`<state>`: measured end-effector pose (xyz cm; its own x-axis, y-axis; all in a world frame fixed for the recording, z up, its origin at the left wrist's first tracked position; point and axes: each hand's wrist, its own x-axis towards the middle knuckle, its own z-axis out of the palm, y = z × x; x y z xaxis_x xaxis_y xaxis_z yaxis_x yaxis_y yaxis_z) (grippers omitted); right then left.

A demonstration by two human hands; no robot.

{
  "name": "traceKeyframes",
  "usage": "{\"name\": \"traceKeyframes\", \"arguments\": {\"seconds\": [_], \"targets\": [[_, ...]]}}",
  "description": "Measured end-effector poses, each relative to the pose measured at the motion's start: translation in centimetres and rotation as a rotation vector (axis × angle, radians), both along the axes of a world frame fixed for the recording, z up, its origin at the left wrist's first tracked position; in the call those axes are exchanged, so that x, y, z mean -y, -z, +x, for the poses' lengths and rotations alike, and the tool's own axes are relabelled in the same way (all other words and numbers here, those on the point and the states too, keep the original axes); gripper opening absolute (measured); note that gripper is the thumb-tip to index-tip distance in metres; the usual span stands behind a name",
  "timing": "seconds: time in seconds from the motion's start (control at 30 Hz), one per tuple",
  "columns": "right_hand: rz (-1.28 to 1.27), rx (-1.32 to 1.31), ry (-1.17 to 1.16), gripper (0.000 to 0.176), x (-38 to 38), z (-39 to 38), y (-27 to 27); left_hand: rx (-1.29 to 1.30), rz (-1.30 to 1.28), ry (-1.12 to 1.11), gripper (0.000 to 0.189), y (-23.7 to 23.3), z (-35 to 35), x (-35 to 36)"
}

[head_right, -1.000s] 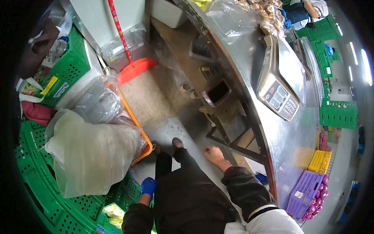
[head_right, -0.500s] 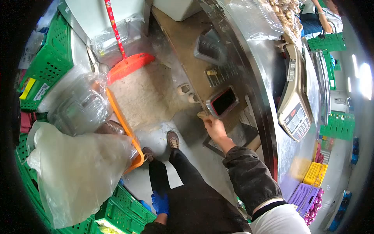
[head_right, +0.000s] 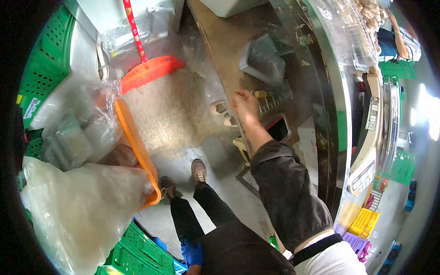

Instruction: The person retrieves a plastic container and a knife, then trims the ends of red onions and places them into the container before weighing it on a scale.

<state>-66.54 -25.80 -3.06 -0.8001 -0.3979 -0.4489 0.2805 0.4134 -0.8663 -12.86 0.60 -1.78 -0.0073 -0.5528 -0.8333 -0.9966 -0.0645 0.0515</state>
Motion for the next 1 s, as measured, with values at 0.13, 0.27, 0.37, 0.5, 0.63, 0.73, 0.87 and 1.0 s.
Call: {"name": "traceKeyframes", "arguments": {"seconds": [0.13,0.27,0.37,0.5,0.63,0.73,0.87,1.0], "targets": [[0.010,0.019,-0.100,0.023,1.1,2.0,0.6,0.028,0.037,-0.016,0.074,-0.3,-0.6,0.3],[0.127,0.118,-0.160,0.030,0.9,4.2,0.8,-0.043,0.029,-0.110,0.074,-0.3,-1.2,1.4],[0.147,0.236,-0.175,0.029,0.9,6.0,0.4,-0.006,0.052,-0.170,0.072,0.1,-1.8,2.2],[0.190,0.322,-0.297,0.029,1.2,9.2,-0.8,-0.079,-0.065,-0.171,0.068,-1.1,-2.8,3.3],[0.262,0.313,-0.437,0.029,3.4,13.7,-2.4,-0.091,-0.107,-0.145,0.062,-1.4,-2.5,5.6],[0.249,0.310,-0.528,0.027,4.7,16.9,-3.0,-0.134,-0.201,-0.160,0.055,-1.4,-3.1,8.2],[0.130,0.316,-0.577,0.025,6.1,21.1,-3.7,-0.376,-0.339,-0.193,0.049,-0.2,-3.3,12.3],[0.025,0.426,-0.499,0.022,5.2,25.4,-4.1,-0.665,-0.438,-0.110,0.042,-3.0,-6.0,21.1]]}}
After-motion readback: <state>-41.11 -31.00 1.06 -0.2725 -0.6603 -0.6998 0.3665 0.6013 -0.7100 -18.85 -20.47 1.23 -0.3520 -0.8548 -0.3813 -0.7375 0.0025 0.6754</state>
